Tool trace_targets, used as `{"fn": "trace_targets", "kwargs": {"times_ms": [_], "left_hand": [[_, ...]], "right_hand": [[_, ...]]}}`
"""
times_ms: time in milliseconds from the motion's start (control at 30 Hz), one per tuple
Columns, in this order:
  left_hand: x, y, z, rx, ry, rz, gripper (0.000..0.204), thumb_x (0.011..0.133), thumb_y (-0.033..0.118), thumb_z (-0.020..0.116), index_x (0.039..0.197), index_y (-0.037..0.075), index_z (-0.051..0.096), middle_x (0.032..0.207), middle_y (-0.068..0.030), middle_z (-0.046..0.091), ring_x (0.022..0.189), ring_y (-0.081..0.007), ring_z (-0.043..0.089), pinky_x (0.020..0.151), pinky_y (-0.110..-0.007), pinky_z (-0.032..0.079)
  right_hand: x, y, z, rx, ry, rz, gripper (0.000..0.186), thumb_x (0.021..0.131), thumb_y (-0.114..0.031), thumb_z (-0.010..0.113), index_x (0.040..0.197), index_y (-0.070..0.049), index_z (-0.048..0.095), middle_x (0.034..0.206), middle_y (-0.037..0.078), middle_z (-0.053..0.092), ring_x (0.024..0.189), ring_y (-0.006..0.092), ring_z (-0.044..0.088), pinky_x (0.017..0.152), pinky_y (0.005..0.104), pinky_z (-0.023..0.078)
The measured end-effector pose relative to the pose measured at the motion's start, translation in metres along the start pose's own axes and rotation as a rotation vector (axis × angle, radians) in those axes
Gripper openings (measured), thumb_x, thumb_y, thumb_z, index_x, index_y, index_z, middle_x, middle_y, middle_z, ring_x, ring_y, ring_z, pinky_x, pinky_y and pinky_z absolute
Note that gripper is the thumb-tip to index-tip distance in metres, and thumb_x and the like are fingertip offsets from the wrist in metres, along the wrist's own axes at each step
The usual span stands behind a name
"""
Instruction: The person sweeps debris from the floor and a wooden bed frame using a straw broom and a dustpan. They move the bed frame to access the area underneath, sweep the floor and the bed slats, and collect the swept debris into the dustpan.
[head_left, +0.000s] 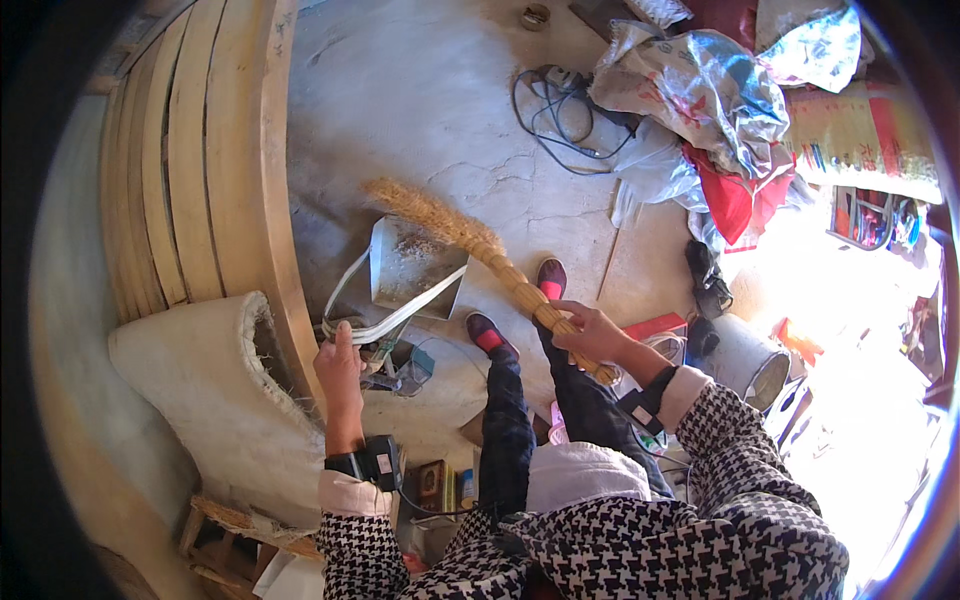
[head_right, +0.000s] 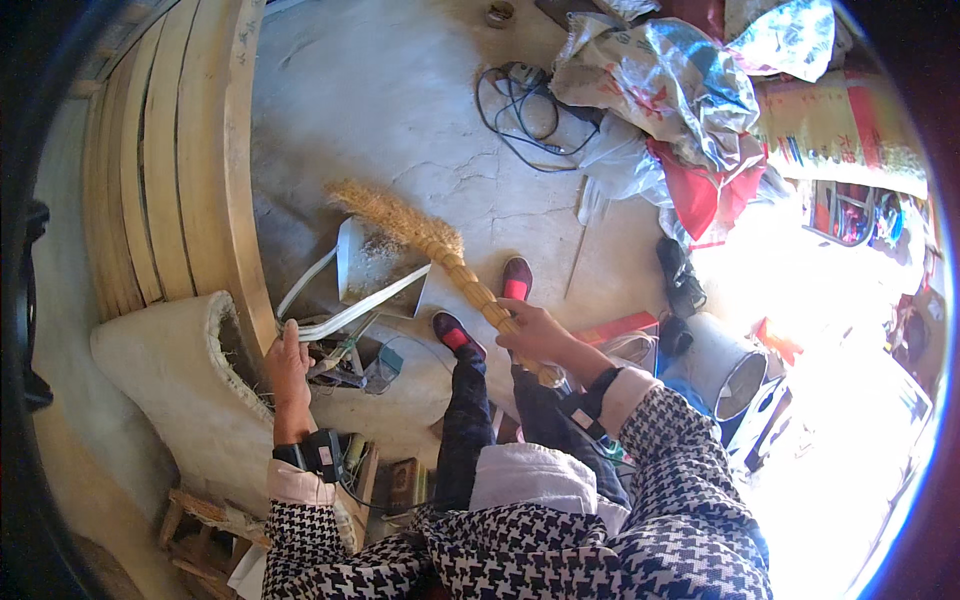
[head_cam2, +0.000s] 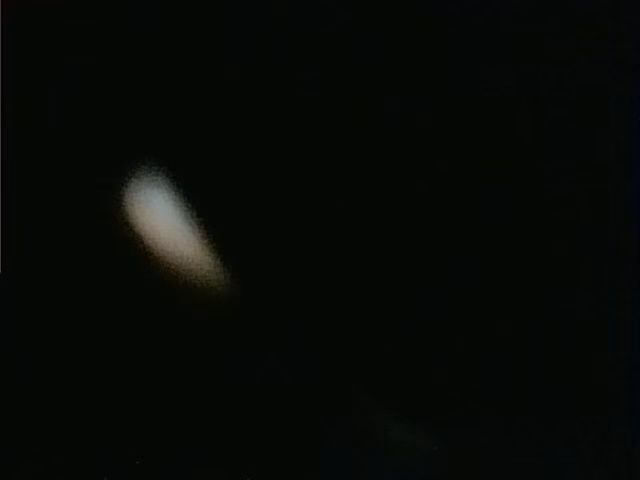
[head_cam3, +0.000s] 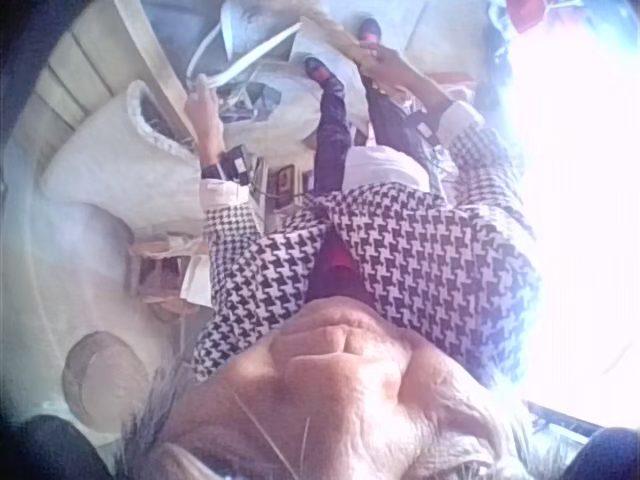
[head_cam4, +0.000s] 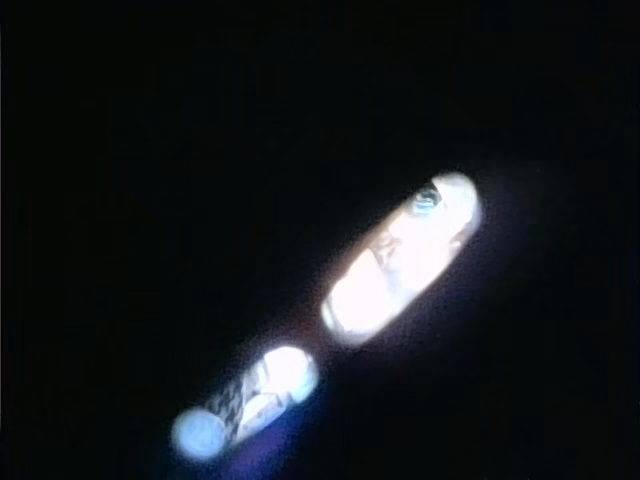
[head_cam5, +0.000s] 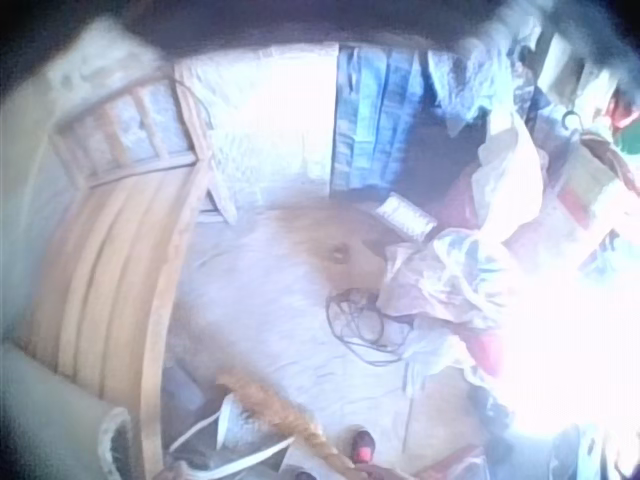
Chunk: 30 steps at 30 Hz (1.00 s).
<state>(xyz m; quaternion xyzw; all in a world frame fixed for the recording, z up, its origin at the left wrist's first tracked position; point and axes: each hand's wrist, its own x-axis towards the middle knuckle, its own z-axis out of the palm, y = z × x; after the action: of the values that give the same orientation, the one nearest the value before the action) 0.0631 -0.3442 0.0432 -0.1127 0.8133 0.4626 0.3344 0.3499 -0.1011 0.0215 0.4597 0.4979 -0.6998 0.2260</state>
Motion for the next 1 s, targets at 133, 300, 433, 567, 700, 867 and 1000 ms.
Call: {"fn": "trace_targets", "kwargs": {"times_ms": [133, 300, 433, 567, 700, 867, 1000], "left_hand": [[-0.006, 0.005, 0.002, -0.003, -0.029, 0.007, 0.043, 0.087, 0.038, 0.061, 0.061, 0.008, 0.044, 0.055, 0.002, 0.043, 0.046, -0.0066, 0.039, 0.044, -0.023, 0.035], [-0.017, 0.021, 0.01, 0.085, -0.065, 0.035, 0.041, 0.088, 0.039, 0.059, 0.064, 0.008, 0.048, 0.056, 0.003, 0.044, 0.047, -0.0051, 0.039, 0.044, -0.02, 0.034], [-0.025, 0.036, 0.023, 0.083, -0.085, 0.064, 0.038, 0.089, 0.038, 0.058, 0.066, 0.008, 0.05, 0.057, 0.0038, 0.044, 0.048, -0.0041, 0.039, 0.044, -0.018, 0.031], [-0.028, 0.048, 0.036, 0.104, -0.135, 0.108, 0.041, 0.088, 0.039, 0.059, 0.064, 0.009, 0.048, 0.056, 0.0034, 0.044, 0.047, -0.0043, 0.038, 0.044, -0.019, 0.031], [-0.032, 0.057, 0.047, 0.143, -0.223, 0.167, 0.043, 0.087, 0.04, 0.061, 0.061, 0.01, 0.045, 0.056, 0.0031, 0.044, 0.047, -0.0049, 0.038, 0.045, -0.019, 0.032], [-0.053, 0.067, 0.063, 0.207, -0.307, 0.239, 0.037, 0.087, 0.038, 0.061, 0.068, 0.009, 0.051, 0.058, 0.003, 0.045, 0.048, -0.0045, 0.039, 0.045, -0.019, 0.033], [-0.076, 0.074, 0.09, 0.227, -0.42, 0.346, 0.033, 0.088, 0.035, 0.061, 0.073, 0.007, 0.053, 0.06, 0.0031, 0.047, 0.049, -0.0041, 0.039, 0.045, -0.019, 0.033]], "right_hand": [[-0.032, 0.022, -0.024, 0.033, 0.135, -0.016, 0.06, 0.077, -0.009, 0.066, 0.132, -0.009, 0.042, 0.083, 0.007, 0.062, 0.061, 0.011, 0.058, 0.055, 0.0268, 0.05], [-0.065, 0.064, -0.053, 0.05, 0.376, -0.051, 0.056, 0.079, -0.008, 0.066, 0.13, -0.008, 0.044, 0.092, 0.004, 0.061, 0.067, 0.0092, 0.057, 0.061, 0.0243, 0.05], [-0.082, 0.089, -0.077, 0.276, 0.429, 0.004, 0.052, 0.082, -0.006, 0.063, 0.13, -0.008, 0.044, 0.091, 0.003, 0.061, 0.072, 0.01, 0.059, 0.063, 0.0247, 0.049], [-0.087, 0.11, -0.092, 0.392, 0.536, 0.047, 0.055, 0.081, -0.005, 0.066, 0.131, -0.008, 0.043, 0.086, 0.004, 0.061, 0.065, 0.0111, 0.059, 0.054, 0.0263, 0.049], [-0.114, 0.14, -0.086, 0.629, 0.497, 0.012, 0.062, 0.08, -0.003, 0.065, 0.135, -0.007, 0.038, 0.083, 0.005, 0.06, 0.065, 0.0125, 0.059, 0.054, 0.0263, 0.048], [-0.145, 0.184, -0.054, 0.736, 0.497, -0.007, 0.063, 0.081, -0.005, 0.064, 0.137, -0.011, 0.037, 0.084, 0.006, 0.061, 0.062, 0.0119, 0.057, 0.051, 0.0255, 0.047], [-0.158, 0.236, -0.031, 0.722, 0.499, -0.07, 0.066, 0.081, -0.009, 0.065, 0.138, -0.008, 0.032, 0.083, 0.006, 0.061, 0.057, 0.0128, 0.056, 0.049, 0.0258, 0.046]]}}
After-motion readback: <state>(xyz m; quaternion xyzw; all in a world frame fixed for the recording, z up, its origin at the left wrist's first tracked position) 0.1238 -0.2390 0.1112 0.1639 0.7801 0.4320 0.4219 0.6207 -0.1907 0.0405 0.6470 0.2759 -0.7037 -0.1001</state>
